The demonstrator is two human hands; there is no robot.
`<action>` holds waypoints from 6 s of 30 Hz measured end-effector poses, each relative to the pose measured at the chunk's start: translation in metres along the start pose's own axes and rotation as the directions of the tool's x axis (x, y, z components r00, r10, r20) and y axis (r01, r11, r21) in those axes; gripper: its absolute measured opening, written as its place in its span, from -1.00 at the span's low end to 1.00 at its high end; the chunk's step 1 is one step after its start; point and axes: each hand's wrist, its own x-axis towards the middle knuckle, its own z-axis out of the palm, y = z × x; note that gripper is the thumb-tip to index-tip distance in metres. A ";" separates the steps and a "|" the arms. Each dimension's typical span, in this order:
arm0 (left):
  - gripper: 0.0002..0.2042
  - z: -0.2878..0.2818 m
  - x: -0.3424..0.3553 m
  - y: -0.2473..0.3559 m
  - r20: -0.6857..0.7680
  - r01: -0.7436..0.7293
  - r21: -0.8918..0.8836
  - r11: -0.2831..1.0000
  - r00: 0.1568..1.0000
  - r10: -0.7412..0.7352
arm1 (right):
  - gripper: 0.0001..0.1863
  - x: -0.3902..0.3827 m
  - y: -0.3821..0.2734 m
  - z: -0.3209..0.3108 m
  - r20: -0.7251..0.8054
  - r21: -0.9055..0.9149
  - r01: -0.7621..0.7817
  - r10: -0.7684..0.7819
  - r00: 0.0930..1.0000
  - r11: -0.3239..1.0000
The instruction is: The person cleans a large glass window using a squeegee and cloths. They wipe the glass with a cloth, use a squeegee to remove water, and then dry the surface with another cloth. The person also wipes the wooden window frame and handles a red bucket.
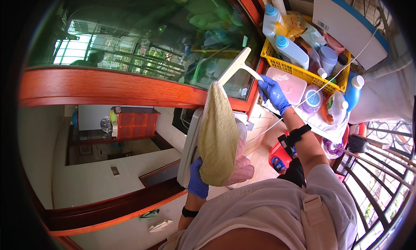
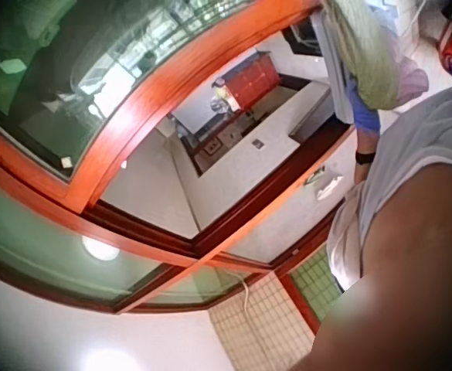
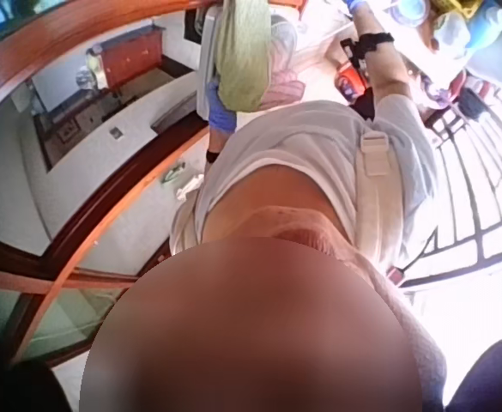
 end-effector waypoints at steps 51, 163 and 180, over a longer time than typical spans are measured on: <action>-0.46 -0.061 -0.005 -0.058 -0.020 0.099 -0.186 0.978 0.994 -0.105 | -0.64 0.182 0.114 -0.008 -0.245 0.601 -0.048 0.241 0.939 0.797; -0.31 -0.037 -0.002 -0.006 0.338 0.062 -0.189 0.980 0.941 0.006 | -0.61 0.038 -0.317 0.236 0.080 -0.127 0.833 -0.832 0.549 0.538; -0.29 -0.042 -0.008 -0.011 0.176 0.225 -0.189 0.956 0.965 -0.192 | -0.61 0.054 -0.083 0.126 0.026 -0.171 0.605 -0.610 0.792 0.778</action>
